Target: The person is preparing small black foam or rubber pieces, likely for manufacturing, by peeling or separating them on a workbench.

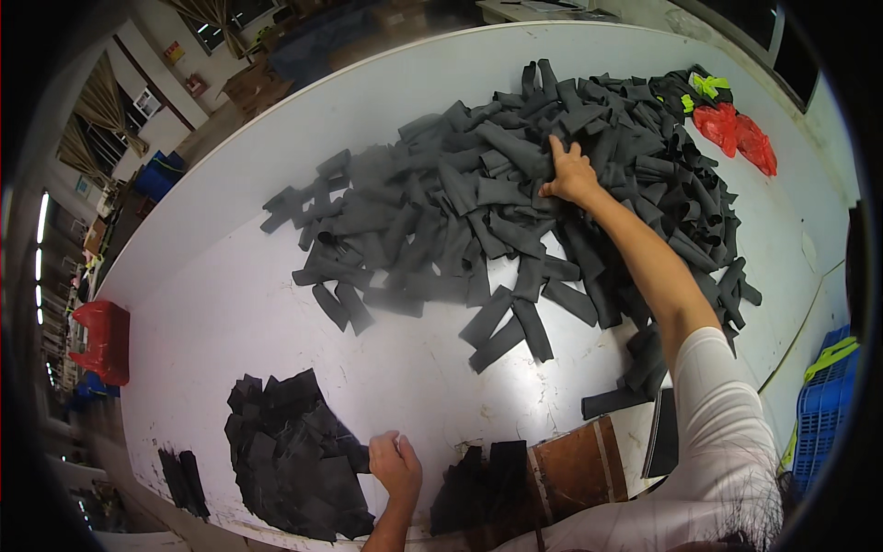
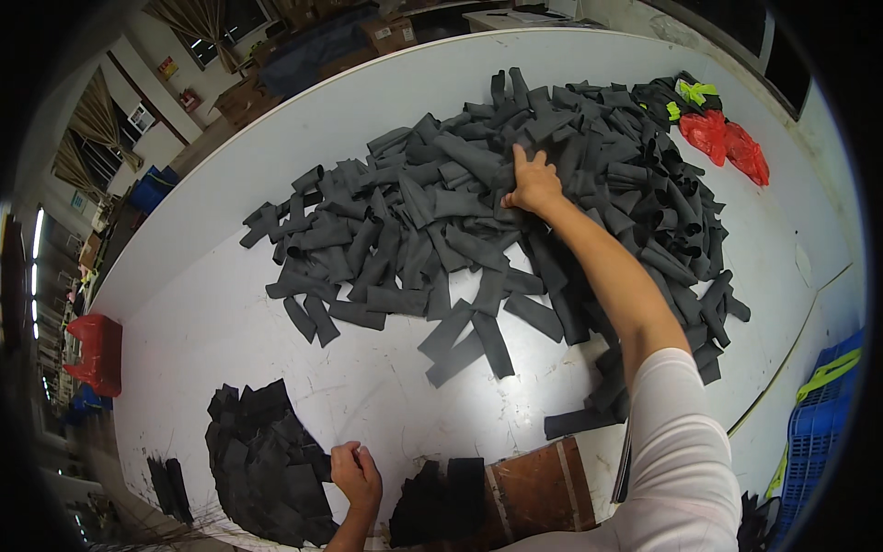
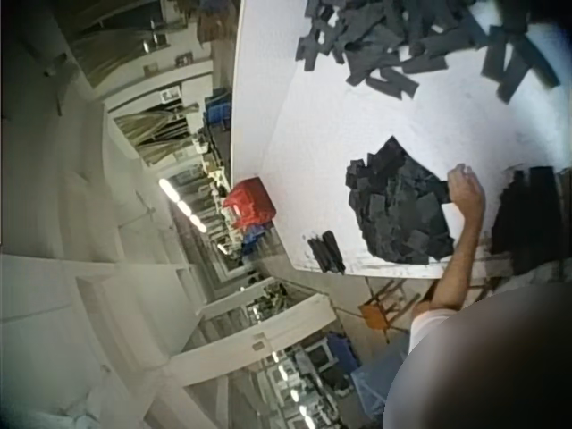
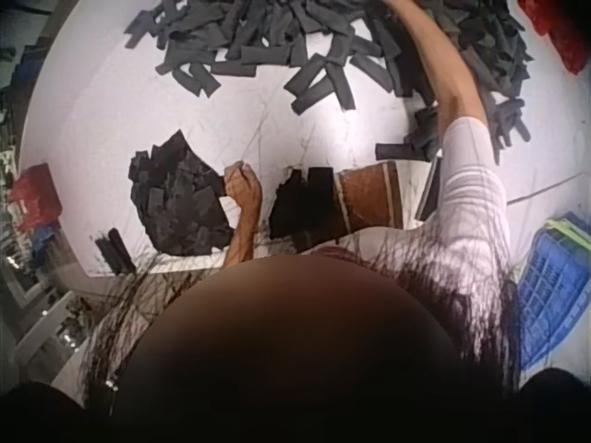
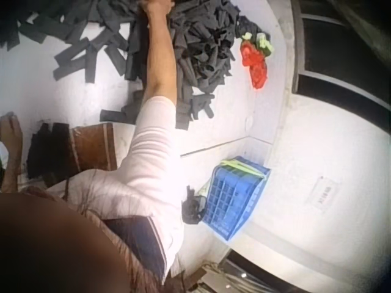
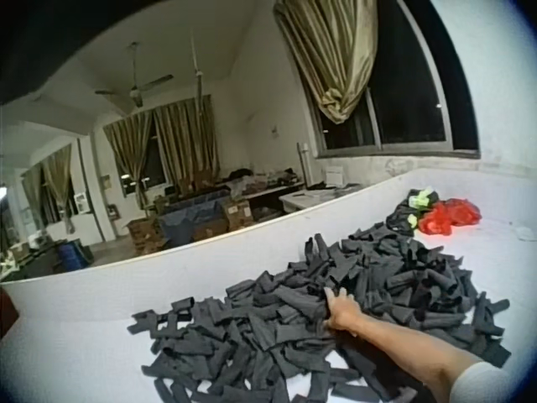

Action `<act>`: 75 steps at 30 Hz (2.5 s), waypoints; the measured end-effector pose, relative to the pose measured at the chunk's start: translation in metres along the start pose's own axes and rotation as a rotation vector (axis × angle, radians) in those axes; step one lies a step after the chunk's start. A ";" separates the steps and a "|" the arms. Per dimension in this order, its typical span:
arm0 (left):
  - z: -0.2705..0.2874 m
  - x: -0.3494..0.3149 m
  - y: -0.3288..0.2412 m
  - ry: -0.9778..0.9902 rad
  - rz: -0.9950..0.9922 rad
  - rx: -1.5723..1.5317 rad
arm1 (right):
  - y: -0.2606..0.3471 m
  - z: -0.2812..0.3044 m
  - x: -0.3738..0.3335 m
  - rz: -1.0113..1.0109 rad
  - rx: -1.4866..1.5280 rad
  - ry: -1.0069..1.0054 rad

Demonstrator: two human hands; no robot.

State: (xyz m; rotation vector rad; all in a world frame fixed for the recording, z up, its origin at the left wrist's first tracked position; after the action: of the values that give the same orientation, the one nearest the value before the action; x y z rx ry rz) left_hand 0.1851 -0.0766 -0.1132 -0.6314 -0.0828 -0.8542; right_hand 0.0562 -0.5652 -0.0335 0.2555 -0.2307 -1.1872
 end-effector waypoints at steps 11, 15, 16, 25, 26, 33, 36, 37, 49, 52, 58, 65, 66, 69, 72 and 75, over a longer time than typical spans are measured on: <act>-0.002 0.002 -0.001 0.019 0.037 -0.031 | 0.176 -0.023 0.025 0.645 0.606 -0.089; -0.003 0.004 -0.003 0.035 0.040 -0.038 | 0.211 -0.018 -0.004 0.886 0.503 -0.247; -0.002 0.004 -0.002 0.026 0.034 -0.034 | 0.216 -0.008 -0.018 0.873 0.376 -0.412; 0.004 -0.004 -0.004 0.001 -0.006 -0.040 | 0.107 -0.046 -0.185 1.524 -0.060 0.162; 0.004 -0.004 -0.006 0.011 -0.001 -0.027 | 0.084 -0.053 -0.178 1.488 -0.146 0.067; -0.007 0.002 0.004 -0.038 -0.085 -0.005 | 0.038 0.000 -0.143 1.006 -0.002 0.042; -0.001 0.008 -0.002 -0.097 -0.123 -0.014 | 0.041 0.043 -0.196 0.932 0.028 0.068; 0.001 0.007 0.000 -0.119 -0.123 -0.009 | 0.044 0.054 -0.217 0.834 0.078 0.196; 0.038 -0.054 -0.038 0.212 0.131 -0.538 | -0.036 0.078 -0.443 0.461 0.698 0.556; 0.025 -0.068 -0.034 0.279 0.071 -0.380 | -0.025 0.057 -0.483 0.443 0.770 0.605; 0.062 -0.084 -0.064 -0.017 -0.188 -0.436 | 0.031 0.051 -0.511 0.682 0.675 0.282; 0.107 -0.118 -0.098 0.227 -0.003 -0.994 | 0.061 0.059 -0.508 0.734 0.658 -0.185; 0.108 -0.124 -0.101 0.216 -0.041 -1.006 | 0.060 0.053 -0.505 0.729 0.754 -0.066; 0.108 -0.144 -0.110 0.272 0.060 -1.262 | 0.055 0.042 -0.501 0.614 0.977 0.250; 0.102 -0.151 -0.110 0.369 0.158 -1.386 | 0.053 0.039 -0.499 0.616 1.039 0.391; 0.098 -0.145 -0.111 0.480 0.337 -1.554 | 0.048 0.039 -0.497 0.661 0.972 0.454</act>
State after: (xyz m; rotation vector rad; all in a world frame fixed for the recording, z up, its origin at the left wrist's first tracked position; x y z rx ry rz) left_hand 0.0257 0.0217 -0.0251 -1.7790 1.2001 -0.5879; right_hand -0.0908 -0.0875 -0.0026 1.1841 -0.4379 -0.2647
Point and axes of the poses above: each hand's wrist, its own x-axis towards the middle knuckle, its own z-axis out of the back of the hand, y = z × x, the point moved 4 cm from there along x, towards the middle knuckle, and after that the axes turned 2 degrees about y, right-handed, at the moved point
